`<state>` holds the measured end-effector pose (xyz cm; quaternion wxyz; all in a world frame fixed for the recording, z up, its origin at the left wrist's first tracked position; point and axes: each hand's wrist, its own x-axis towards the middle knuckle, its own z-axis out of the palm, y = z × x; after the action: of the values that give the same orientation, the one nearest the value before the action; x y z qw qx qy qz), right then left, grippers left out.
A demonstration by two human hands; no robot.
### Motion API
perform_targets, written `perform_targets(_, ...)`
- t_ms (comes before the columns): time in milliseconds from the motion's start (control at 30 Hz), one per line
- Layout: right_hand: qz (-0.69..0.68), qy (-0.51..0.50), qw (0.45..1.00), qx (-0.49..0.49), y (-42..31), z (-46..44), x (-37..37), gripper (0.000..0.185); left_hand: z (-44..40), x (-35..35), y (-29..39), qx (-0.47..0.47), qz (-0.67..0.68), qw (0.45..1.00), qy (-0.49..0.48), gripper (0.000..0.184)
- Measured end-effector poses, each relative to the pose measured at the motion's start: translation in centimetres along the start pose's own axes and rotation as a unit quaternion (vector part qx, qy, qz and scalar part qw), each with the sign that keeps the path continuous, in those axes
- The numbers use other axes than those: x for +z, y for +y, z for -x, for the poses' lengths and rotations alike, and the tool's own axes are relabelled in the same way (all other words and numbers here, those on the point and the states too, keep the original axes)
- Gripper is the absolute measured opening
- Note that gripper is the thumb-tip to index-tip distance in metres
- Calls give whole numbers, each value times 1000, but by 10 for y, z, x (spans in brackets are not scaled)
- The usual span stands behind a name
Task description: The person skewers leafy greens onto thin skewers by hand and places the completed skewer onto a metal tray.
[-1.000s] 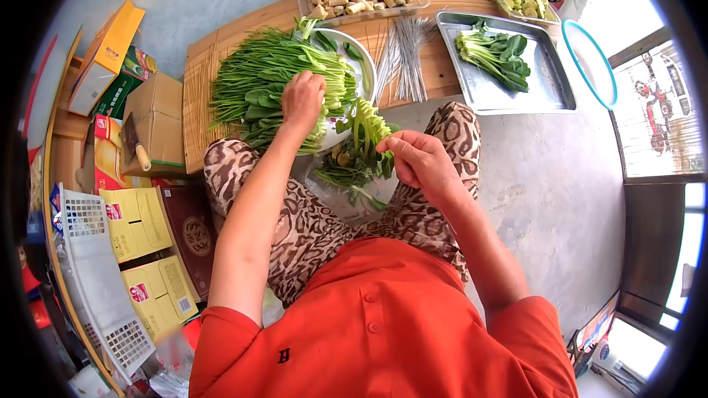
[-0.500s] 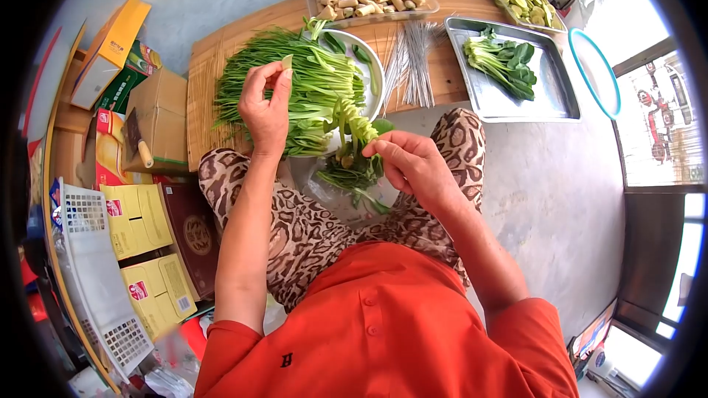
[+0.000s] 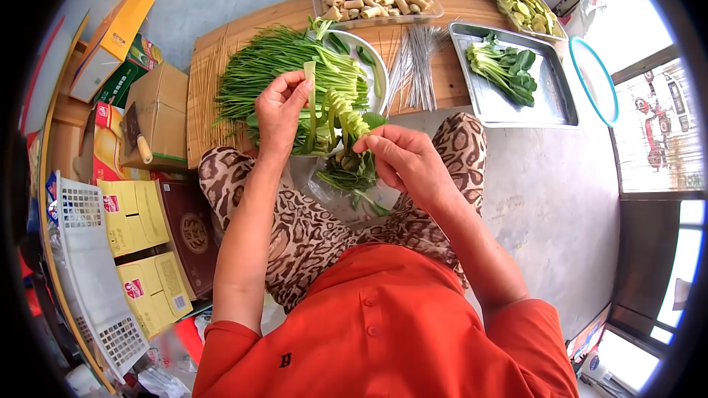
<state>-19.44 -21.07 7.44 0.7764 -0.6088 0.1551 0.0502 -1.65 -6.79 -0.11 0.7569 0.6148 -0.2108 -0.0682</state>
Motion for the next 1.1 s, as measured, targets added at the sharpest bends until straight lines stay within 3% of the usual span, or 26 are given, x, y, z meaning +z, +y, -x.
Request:
perform_targets(400, -1, -1, 1000, 3, 4, -3, -3, 24, 3, 2, 2, 22, -47, 999, -6, 11)
perform_targets(567, -4, 5, 1000, 6, 4, -4, -1, 24, 7, 5, 11, 118, -195, 973, -34, 12)
perform_targets(667, -10, 6, 1000, 6, 5, -5, -2, 24, 9, 12, 11, 146, -186, 970, -54, 14)
perform_targets(833, -24, 17, 1000, 3, 8, -3, -7, 23, 9, 12, 6, 136, -177, 972, -71, 16)
perform_targets(900, -15, 28, 999, 0, 9, 0, -14, 23, 5, 8, 6, 55, -122, 990, -51, 17)
perform_targets(1033, -27, 48, 998, -11, 17, 6, -28, 24, -12, -20, -8, 43, -213, 976, 11, 11)
perform_targets(1100, -28, 51, 998, -11, 21, 8, -35, 24, -17, -30, -24, 47, -279, 959, -7, 11)
